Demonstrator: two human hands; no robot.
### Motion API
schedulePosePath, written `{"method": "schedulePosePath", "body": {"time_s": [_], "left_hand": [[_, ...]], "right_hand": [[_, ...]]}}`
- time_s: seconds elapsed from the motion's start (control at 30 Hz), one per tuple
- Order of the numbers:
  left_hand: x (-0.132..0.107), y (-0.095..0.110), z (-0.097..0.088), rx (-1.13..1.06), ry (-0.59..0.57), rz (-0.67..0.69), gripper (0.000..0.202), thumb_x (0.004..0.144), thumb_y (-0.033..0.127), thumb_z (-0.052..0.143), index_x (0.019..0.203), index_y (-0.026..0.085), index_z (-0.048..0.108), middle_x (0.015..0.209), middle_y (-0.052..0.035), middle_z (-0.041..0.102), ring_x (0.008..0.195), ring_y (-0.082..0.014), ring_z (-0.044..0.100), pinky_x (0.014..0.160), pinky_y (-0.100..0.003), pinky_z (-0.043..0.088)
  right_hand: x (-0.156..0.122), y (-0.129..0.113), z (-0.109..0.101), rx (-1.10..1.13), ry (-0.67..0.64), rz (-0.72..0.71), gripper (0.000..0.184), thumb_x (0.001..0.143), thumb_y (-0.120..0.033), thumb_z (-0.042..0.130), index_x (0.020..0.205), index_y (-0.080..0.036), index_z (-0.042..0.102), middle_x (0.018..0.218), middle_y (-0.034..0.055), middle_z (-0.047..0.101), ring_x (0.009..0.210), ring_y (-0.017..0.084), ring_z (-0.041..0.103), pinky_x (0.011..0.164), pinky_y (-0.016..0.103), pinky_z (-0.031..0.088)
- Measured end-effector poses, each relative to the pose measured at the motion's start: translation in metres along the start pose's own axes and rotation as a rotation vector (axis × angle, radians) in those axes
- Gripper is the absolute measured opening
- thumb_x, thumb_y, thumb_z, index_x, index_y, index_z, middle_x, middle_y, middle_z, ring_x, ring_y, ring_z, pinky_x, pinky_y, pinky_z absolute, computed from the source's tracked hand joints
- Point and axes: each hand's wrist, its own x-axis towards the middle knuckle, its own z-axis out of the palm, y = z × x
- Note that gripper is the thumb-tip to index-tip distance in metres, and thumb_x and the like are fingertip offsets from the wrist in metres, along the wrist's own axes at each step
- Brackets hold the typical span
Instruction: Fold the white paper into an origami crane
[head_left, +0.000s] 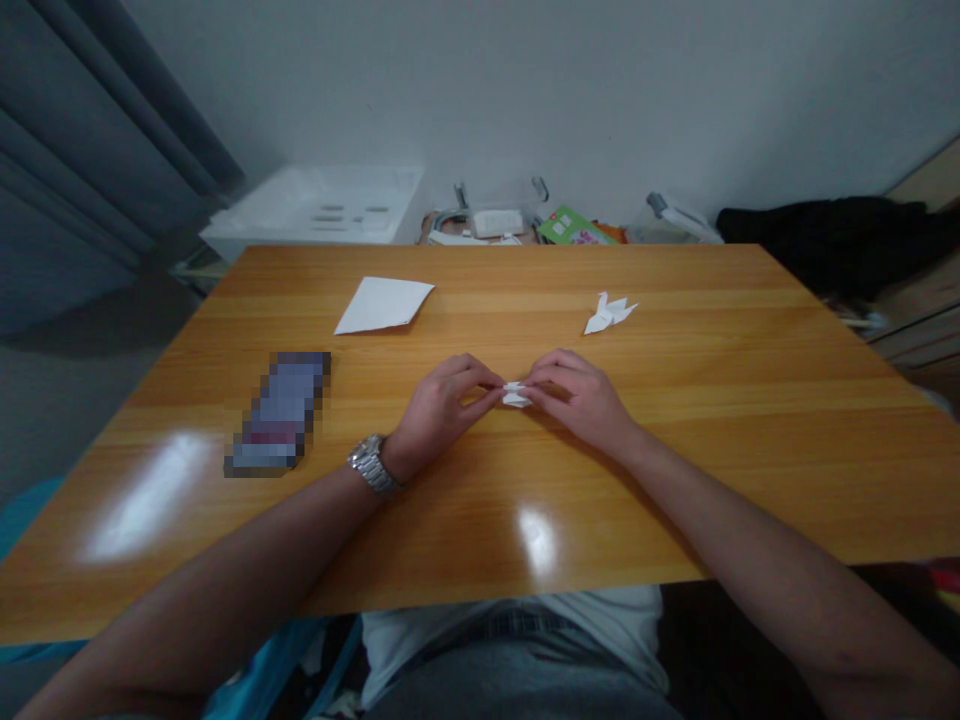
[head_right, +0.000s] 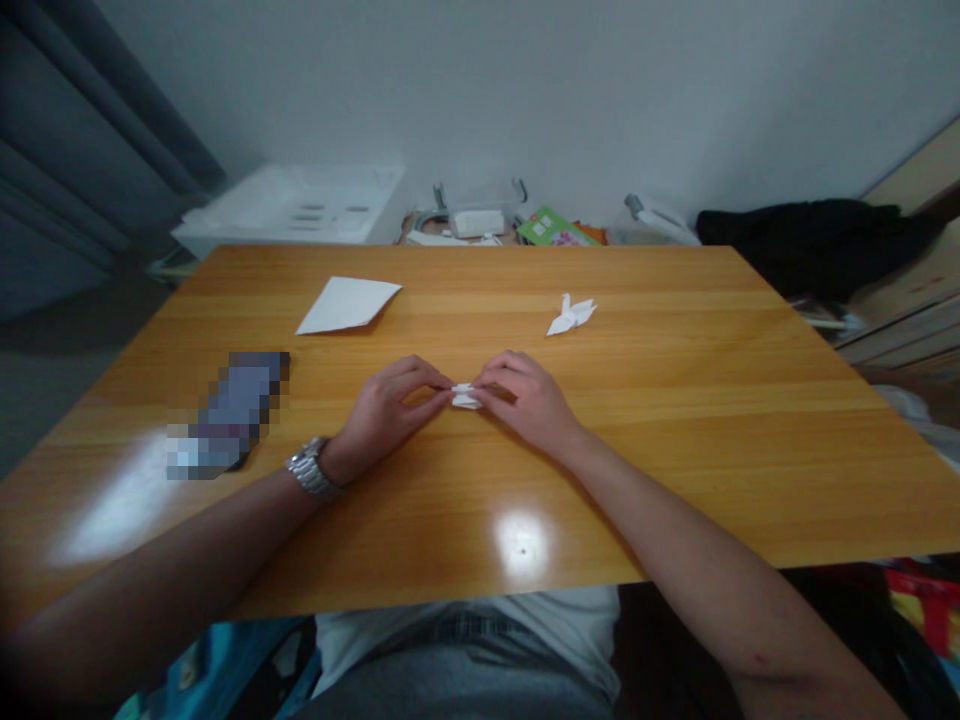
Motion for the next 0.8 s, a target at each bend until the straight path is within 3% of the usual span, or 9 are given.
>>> {"method": "schedulePosePath", "body": {"time_s": [0.8], "left_hand": [[0.0019, 0.0058, 0.0018, 0.081, -0.083, -0.061, 0.011, 0.099, 0.024, 0.059, 0.095, 0.017, 0.065, 0.093, -0.0044, 0.068, 0.089, -0.0185, 0.062, 0.083, -0.033, 0.049]], "right_hand": [[0.0005, -0.0024, 0.0005, -0.004, -0.04, 0.042, 0.021, 0.097, -0.039, 0.064, 0.091, -0.02, 0.072, 0.093, 0.0073, 0.068, 0.09, 0.022, 0.064, 0.082, 0.037, 0.05]]}}
